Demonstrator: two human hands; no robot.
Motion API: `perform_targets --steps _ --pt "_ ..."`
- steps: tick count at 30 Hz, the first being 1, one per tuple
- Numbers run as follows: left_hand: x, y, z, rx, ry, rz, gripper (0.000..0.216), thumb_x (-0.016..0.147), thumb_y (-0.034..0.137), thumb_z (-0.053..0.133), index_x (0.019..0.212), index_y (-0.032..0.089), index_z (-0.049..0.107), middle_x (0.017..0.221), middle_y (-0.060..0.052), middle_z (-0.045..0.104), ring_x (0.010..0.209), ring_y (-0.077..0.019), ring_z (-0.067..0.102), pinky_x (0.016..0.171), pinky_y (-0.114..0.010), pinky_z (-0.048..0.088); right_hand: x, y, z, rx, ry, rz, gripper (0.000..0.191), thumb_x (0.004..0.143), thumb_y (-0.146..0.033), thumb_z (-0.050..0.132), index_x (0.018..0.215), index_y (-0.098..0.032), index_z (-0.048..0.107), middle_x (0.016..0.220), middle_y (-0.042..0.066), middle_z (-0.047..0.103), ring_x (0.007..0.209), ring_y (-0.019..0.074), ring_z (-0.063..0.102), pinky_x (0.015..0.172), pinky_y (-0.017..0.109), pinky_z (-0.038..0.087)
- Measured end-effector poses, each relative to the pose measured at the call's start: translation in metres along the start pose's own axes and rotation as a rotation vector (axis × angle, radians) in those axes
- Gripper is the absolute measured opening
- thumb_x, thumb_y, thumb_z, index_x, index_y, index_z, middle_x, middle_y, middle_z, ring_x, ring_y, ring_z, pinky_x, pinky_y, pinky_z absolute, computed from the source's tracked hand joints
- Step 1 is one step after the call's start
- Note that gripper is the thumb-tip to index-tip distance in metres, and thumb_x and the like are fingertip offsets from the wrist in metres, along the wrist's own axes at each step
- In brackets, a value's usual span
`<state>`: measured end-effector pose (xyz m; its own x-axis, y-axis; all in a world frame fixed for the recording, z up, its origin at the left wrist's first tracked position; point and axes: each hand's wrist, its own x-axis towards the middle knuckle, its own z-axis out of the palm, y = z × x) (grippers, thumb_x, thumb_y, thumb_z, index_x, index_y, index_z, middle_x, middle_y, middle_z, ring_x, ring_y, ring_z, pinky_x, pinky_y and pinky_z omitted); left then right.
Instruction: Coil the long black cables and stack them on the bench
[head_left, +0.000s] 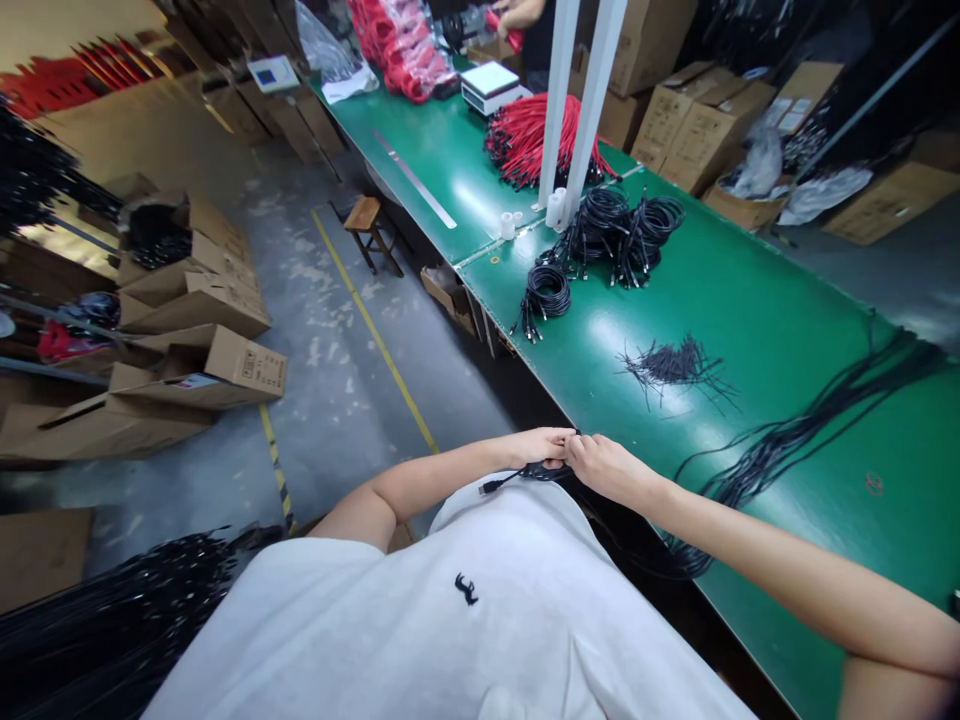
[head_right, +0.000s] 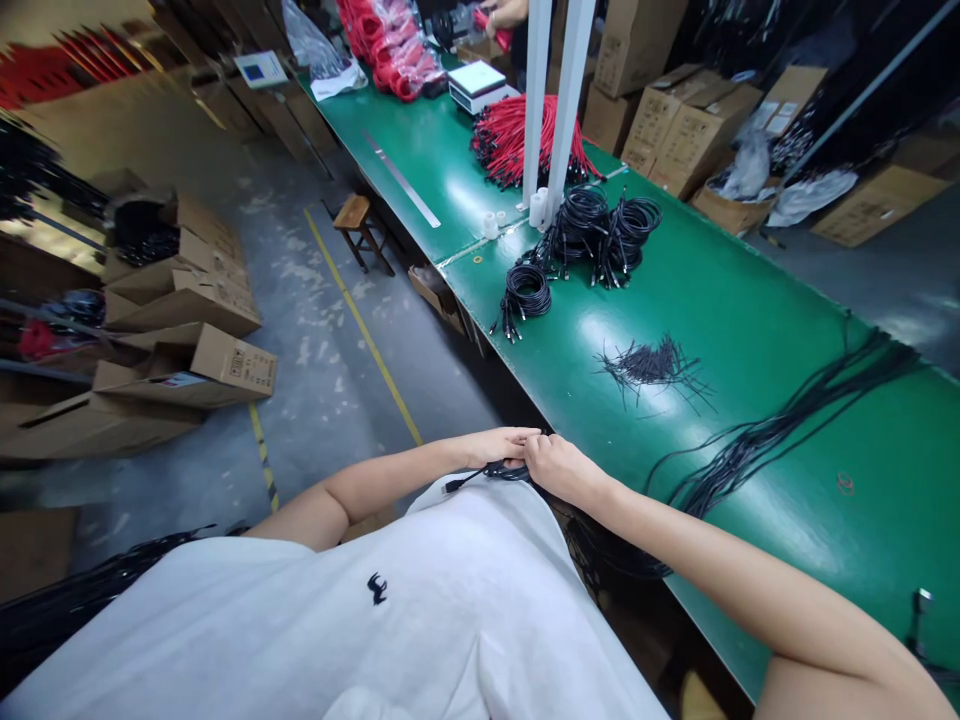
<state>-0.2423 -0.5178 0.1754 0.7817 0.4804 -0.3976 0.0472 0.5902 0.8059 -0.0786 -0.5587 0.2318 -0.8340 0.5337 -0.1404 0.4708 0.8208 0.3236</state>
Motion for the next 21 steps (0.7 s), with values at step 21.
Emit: perform_targets --steps 21 --pt "0.041 0.017 0.03 -0.013 0.101 -0.131 0.041 0.069 0.002 0.042 0.101 0.014 0.065 0.063 0.004 0.052 0.054 -0.0075 0.044 0.05 -0.02 0.031 -0.011 0.04 0.005 0.313 -0.373 0.209 0.026 0.087 -0.005 0.046 0.088 -0.007 0.071 0.079 0.017 0.069 0.071 0.0241 0.067 0.055 0.031 0.038"
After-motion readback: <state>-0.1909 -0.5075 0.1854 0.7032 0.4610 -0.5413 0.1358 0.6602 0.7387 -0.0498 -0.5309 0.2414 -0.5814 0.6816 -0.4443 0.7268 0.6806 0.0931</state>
